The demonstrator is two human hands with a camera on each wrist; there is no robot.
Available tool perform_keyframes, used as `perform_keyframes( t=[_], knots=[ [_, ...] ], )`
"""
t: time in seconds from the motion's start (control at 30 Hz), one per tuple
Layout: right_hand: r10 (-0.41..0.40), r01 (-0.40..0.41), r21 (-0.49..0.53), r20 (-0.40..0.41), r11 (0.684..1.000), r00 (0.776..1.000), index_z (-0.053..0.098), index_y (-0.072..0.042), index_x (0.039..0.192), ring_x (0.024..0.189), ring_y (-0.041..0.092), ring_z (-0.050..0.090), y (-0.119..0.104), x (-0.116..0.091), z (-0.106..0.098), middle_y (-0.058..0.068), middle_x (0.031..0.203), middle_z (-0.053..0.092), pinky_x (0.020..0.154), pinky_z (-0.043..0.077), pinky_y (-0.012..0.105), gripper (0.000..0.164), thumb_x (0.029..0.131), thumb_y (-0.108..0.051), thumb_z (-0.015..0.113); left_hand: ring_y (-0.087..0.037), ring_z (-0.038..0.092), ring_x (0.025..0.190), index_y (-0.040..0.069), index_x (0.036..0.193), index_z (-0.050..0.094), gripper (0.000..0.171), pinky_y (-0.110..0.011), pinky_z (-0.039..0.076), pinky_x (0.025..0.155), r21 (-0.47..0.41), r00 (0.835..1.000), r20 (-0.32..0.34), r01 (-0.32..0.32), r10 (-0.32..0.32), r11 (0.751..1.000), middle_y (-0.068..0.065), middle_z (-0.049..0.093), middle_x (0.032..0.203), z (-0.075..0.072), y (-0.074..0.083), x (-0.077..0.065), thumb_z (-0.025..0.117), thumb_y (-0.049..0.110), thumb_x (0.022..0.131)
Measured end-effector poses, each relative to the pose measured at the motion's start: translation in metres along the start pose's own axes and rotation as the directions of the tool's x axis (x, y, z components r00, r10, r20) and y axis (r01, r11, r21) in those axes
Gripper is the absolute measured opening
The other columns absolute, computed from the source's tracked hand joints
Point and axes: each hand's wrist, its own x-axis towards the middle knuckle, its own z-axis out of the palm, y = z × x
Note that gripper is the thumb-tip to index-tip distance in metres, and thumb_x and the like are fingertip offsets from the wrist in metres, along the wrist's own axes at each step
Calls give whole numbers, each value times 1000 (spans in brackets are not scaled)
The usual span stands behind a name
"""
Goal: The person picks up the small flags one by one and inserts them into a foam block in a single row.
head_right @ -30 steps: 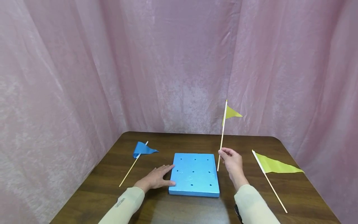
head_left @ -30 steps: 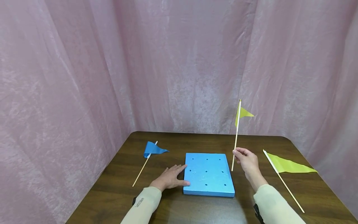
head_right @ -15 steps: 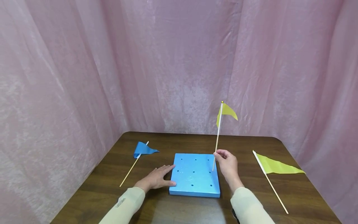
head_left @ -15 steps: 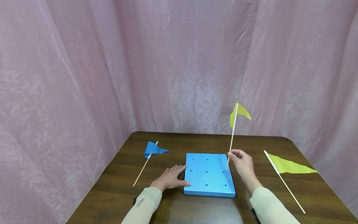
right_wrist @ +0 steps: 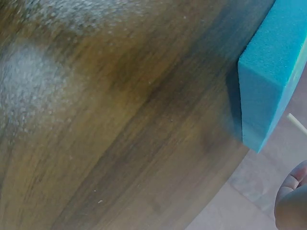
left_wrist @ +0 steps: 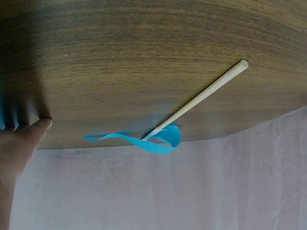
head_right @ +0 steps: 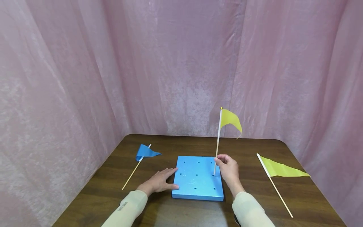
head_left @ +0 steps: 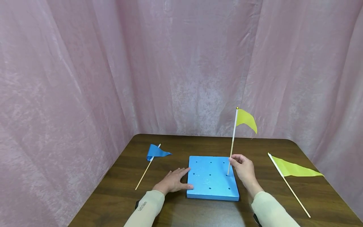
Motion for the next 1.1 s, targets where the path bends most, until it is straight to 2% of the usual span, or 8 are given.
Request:
perform_keyframes(
  t=[0.13,0.3,0.43,0.6,0.83,1.1],
  knots=[
    [0,0,6,5,1000,1000,67,1,112,90,18,66,0,0,1,11,98,68,85,56,41,23,98,-17,65,-29,24,148,29,157,29,92,-57,16,117,1,1000,1,-2,2,1000,-5,33,159,-1,1,-1,62,72,83],
    [-3,3,-13,3,1000,1000,68,0,111,89,18,67,1,1,4,11,99,69,79,55,32,22,98,-17,65,-29,24,148,29,157,30,92,-57,16,117,-3,1000,2,-5,5,1000,-5,33,159,-2,2,-1,62,71,83],
    [11,-10,-54,23,999,1000,68,-2,111,94,23,68,3,0,5,11,101,69,75,52,27,24,98,-21,66,-29,24,148,29,157,30,92,-57,15,118,-9,1000,3,-2,2,1000,-4,33,159,-1,1,-1,62,71,83],
    [43,-39,-89,49,995,998,68,-3,112,99,28,67,7,0,7,11,103,68,75,49,30,24,99,-23,64,-30,24,148,29,157,30,93,-57,15,118,-19,1000,-4,-7,7,1000,-5,33,159,0,-1,0,63,72,82],
    [50,-44,-93,56,995,997,69,-1,109,93,26,68,12,-1,9,9,97,69,73,48,30,20,97,-18,66,-30,24,148,29,157,30,93,-57,15,118,-19,1000,-7,-9,9,1000,-5,33,159,0,-1,0,62,72,82],
    [68,-61,-112,68,992,995,68,-1,111,94,28,67,14,-3,9,10,98,68,74,50,31,22,97,-18,66,-30,24,148,30,157,29,92,-57,15,117,-12,1000,-1,-7,7,1000,-4,33,159,0,0,0,62,72,82]
  ],
)
